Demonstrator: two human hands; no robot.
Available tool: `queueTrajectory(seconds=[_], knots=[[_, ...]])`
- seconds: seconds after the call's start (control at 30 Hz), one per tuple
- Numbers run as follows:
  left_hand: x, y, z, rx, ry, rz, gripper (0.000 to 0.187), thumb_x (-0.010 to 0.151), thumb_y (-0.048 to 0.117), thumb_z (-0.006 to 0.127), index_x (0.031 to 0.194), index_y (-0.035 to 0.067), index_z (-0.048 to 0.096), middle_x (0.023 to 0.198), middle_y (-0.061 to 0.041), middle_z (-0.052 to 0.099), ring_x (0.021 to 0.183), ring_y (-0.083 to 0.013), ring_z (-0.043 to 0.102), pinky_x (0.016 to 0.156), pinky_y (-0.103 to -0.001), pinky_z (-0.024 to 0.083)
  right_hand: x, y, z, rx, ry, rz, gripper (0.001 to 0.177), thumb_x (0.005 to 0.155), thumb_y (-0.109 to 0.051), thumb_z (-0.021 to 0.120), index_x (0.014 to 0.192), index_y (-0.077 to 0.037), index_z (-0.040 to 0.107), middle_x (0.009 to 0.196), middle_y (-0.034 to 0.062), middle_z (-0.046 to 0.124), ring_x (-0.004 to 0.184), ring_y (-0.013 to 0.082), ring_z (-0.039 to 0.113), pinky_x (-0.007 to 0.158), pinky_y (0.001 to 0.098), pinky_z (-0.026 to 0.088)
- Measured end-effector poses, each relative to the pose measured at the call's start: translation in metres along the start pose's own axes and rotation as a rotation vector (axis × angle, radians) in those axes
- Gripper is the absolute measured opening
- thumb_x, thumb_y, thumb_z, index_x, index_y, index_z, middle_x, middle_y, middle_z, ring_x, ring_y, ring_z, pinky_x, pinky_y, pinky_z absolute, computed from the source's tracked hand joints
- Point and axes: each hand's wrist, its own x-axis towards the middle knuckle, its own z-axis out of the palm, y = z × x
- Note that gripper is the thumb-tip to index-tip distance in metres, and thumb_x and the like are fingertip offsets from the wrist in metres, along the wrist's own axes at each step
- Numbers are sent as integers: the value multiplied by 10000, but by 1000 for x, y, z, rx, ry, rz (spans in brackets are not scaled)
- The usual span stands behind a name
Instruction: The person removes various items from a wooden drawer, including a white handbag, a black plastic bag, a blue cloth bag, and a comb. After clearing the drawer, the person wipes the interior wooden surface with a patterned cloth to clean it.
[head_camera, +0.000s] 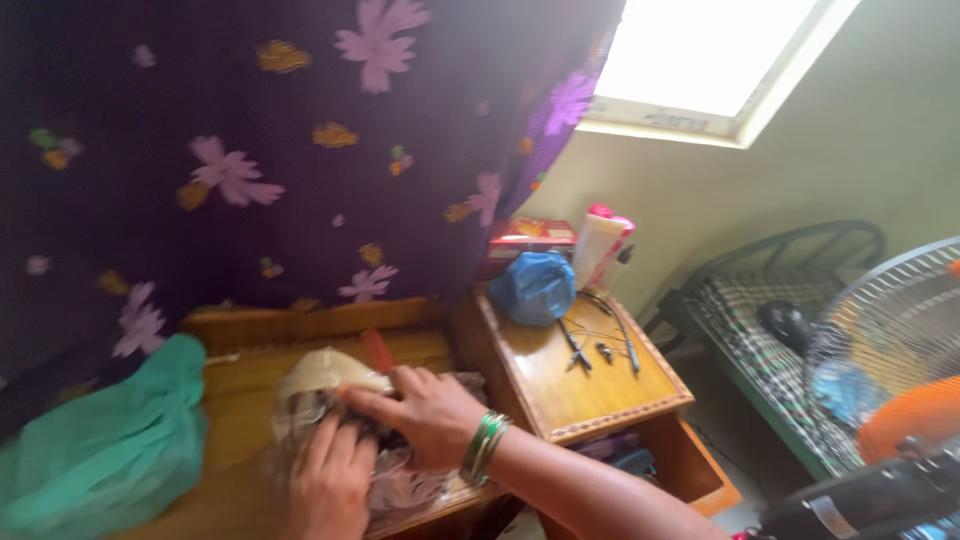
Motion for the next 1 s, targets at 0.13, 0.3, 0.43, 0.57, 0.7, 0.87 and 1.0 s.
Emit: queueTrajectory(seconds=[0.13, 0.3, 0.43, 0.57, 0.7, 0.87, 1.0], knots=[[-9, -10, 17, 27, 63, 39, 241, 743, 254, 667, 937, 132, 740, 1067, -50, 684, 1189, -300, 619, 971, -468, 493, -7, 4, 5, 74, 71, -31, 1090, 614, -339, 913, 1585, -322, 417, 1125, 181, 595, 1033, 396, 629, 796, 494, 538], [20, 4, 0, 65, 143, 204, 234, 762, 334, 722, 961, 213, 727, 1084, 29, 696, 1224, -256, 624, 1008, -483, 436, -32, 9, -22, 168, 179, 48, 1005, 631, -287, 905, 1542, -310, 479, 1078, 146, 603, 997, 346, 642, 819, 448, 557], [65, 62, -32, 128, 261, 326, 383, 887, 363, 699, 1264, 294, 717, 1302, 54, 664, 1299, -177, 558, 1181, -570, 234, -87, 27, -47, 488, 714, -24, 947, 729, -154, 966, 1531, -164, 461, 1371, 151, 637, 1221, 280, 670, 1058, 378, 600], [114, 121, -24, -52, 235, 358, 491, 974, 443, 609, 1446, 311, 582, 1536, -69, 476, 1427, -308, 382, 1113, -678, 132, -147, 54, -54, 963, 1026, 353, 1457, 454, -148, 986, 1631, -119, 128, 1323, 90, 576, 1096, 220, 582, 908, 375, 556], [142, 167, 6, -187, 72, 340, 551, 907, 363, 608, 1442, 253, 541, 1559, -76, 418, 1437, -338, 345, 1121, -722, 130, -188, 94, -40, 960, 1354, 318, 1162, 608, -42, 883, 1575, -32, 240, 1463, 111, 494, 1289, 295, 516, 1060, 465, 452], [162, 203, 64, -264, -14, 555, 526, 935, 298, 620, 1448, 216, 541, 1607, -39, 424, 1503, -247, 342, 1204, -623, 134, -239, 177, 9, 1809, 1620, 303, 605, 824, -44, 767, 1388, -41, 547, 1299, 123, 663, 1161, 311, 666, 1039, 471, 529], [138, 229, 117, -364, -207, 558, 614, 861, 299, 647, 1454, 197, 525, 1605, -63, 403, 1512, -254, 293, 1191, -598, 122, -275, 254, 62, 2144, 1805, 355, 426, 826, -167, 782, 1227, -85, 666, 1203, 115, 725, 1106, 329, 685, 998, 498, 530]])
